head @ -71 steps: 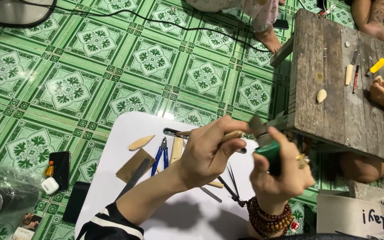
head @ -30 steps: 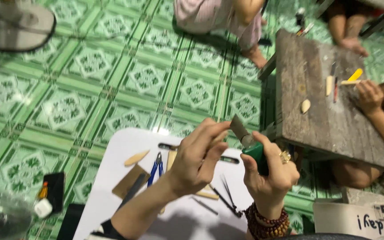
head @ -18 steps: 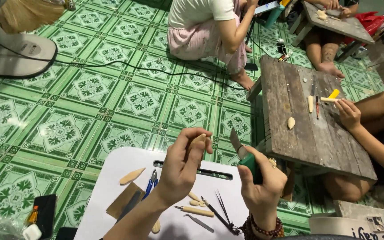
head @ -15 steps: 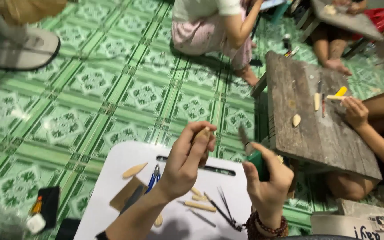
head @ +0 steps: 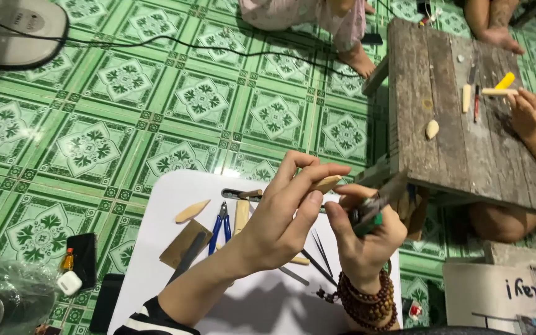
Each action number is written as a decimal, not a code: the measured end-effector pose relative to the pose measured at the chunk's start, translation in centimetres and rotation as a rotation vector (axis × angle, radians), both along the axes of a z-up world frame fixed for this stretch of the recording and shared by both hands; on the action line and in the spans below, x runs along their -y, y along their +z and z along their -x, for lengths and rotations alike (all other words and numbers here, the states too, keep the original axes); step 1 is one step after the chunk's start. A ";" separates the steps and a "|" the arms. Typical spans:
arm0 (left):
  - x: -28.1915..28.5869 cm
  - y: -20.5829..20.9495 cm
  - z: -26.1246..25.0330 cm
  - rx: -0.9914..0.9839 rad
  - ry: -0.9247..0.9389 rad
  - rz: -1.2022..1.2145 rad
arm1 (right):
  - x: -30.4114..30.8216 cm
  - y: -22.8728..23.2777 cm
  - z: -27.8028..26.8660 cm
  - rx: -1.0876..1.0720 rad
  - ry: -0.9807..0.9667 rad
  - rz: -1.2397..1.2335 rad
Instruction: Carving a small wooden piece into a specific shape using a hand-held carving knife.
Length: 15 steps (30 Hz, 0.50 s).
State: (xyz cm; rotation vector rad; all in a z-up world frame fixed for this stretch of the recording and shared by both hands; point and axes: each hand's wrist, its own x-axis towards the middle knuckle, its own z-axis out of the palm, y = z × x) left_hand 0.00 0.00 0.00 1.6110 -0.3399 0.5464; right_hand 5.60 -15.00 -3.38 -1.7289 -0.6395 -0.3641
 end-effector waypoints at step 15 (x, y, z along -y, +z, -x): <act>0.4 -0.3 -0.2 0.037 0.127 -0.239 | 0.3 0.8 -0.3 0.048 0.018 0.001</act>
